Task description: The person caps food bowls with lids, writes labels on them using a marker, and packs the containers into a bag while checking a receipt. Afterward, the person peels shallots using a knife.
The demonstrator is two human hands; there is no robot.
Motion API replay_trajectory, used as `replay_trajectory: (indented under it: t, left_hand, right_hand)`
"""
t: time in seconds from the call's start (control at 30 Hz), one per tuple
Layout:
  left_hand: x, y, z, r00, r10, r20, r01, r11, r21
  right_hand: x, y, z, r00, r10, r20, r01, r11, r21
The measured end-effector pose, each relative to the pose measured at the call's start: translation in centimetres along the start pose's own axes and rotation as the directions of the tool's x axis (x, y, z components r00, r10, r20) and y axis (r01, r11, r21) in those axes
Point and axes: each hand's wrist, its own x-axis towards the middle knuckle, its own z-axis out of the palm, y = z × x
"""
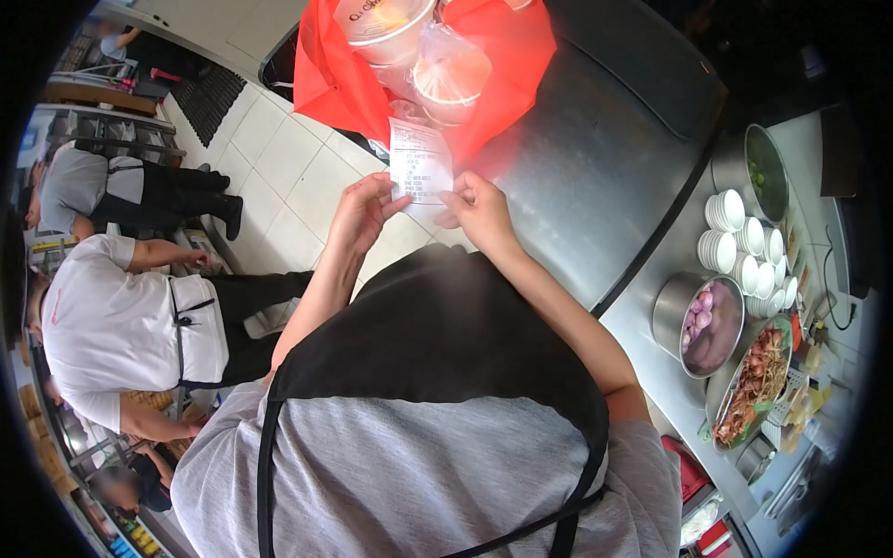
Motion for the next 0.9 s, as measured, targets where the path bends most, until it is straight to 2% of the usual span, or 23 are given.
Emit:
replay_trajectory:
  t: [0.43,0.53,0.6,0.9]
  left_hand:
    - [0.2,-0.8,-0.4,1.0,0.018,-0.02,-0.018,1.0,-0.008]
    - [0.1,-0.8,-0.2,0.999,0.032,-0.03,-0.031,0.999,0.036]
    - [-0.1,-0.3,0.4,0.998,-0.012,-0.067,0.011,1.0,-0.015]
    - [-0.5,-0.9,-0.3,1.0,-0.003,-0.027,0.001,0.998,-0.069]
  right_hand:
    - [0.2,0.3,0.0,1.0,-0.022,-0.01,0.022,0.999,0.031]
    - [0.2,0.3,0.0,1.0,-0.019,-0.01,0.02,0.999,0.028]
    - [0.1,0.3,0.0,1.0,-0.015,-0.009,0.016,1.0,0.025]
    - [0.1,0.3,-0.2,1.0,-0.004,0.007,0.004,1.0,0.0]
